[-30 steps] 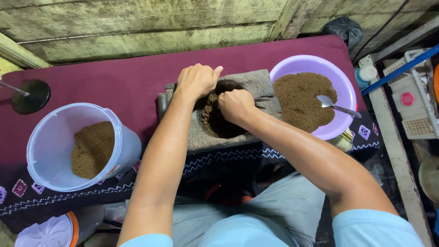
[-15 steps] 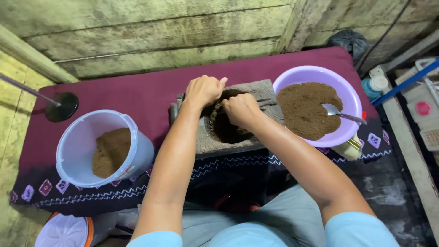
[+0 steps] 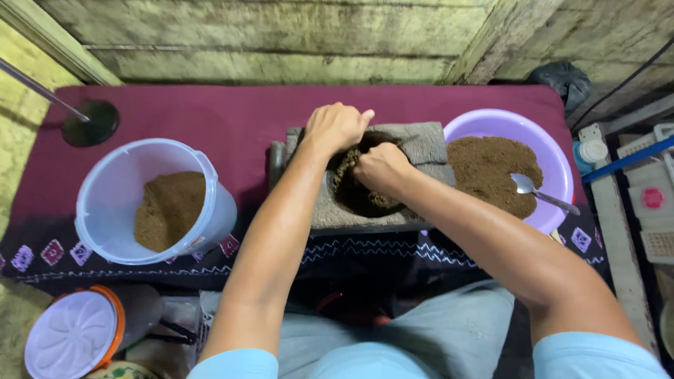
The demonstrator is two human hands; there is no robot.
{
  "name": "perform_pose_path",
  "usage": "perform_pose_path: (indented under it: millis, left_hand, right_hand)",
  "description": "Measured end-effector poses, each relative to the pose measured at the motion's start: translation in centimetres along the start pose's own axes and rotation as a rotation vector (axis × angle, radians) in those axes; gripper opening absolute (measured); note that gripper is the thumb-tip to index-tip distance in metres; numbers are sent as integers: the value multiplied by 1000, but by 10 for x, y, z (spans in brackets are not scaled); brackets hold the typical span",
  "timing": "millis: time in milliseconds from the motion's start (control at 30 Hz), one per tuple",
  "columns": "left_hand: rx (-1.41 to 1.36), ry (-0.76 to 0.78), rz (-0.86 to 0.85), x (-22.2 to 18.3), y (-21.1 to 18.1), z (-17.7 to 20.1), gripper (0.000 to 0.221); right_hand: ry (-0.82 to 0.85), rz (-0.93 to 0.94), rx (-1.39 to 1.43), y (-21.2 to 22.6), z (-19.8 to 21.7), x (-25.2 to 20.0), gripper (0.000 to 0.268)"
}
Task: Scooping brown powder from bowls into a stone mortar and packing it by hand and with a spoon.
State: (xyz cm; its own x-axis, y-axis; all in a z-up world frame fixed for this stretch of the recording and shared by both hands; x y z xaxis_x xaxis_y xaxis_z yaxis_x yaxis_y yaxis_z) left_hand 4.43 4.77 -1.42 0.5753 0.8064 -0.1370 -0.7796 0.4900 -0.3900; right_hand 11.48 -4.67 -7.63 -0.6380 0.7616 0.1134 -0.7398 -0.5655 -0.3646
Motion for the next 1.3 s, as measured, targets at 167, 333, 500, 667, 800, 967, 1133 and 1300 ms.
perform_pose_path:
  millis: [167, 333, 500, 667, 800, 967, 1133, 1300]
  left_hand:
    - [-1, -19, -44, 3, 3, -5, 64]
    - [-4, -38, -46, -1, 1, -4, 67]
    - [1, -20, -51, -1, 2, 3, 64]
    - [-26, -26, -42, -1, 3, 5, 62]
    - [-52, -39, -49, -3, 1, 7, 60]
    - [-36, -29, -59, -2, 4, 7, 59]
    - [-14, -31, -58, 2, 2, -2, 59]
    - [33, -59, -86, 9, 4, -6, 63]
  right_hand:
    - [81, -131, 106, -3, 1, -2, 23]
    - [146, -302, 256, -5, -7, -3, 25]
    - [118, -316, 203, -8, 6, 5, 20]
    - [109, -414, 145, -25, 15, -14, 22]
    - [110, -399, 56, -24, 8, -21, 29]
    - [134, -318, 0, -20, 8, -19, 31]
    - [182, -275, -64, -13, 6, -19, 30]
    - [180, -268, 47, -11, 5, -19, 25]
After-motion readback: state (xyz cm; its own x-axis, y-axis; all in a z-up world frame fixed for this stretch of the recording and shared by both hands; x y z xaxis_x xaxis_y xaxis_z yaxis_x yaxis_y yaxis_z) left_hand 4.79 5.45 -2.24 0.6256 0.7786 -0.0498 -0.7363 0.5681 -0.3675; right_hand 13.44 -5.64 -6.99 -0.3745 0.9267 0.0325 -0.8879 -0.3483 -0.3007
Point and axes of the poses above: each hand's wrist, its own x-axis towards the middle knuckle, its own z-axis out of the back of the hand, y = z × x, the point moved 6 cm from there along x, towards the middle knuckle, and after that the axes turned 3 degrees about -z, right-handed, at the moved point
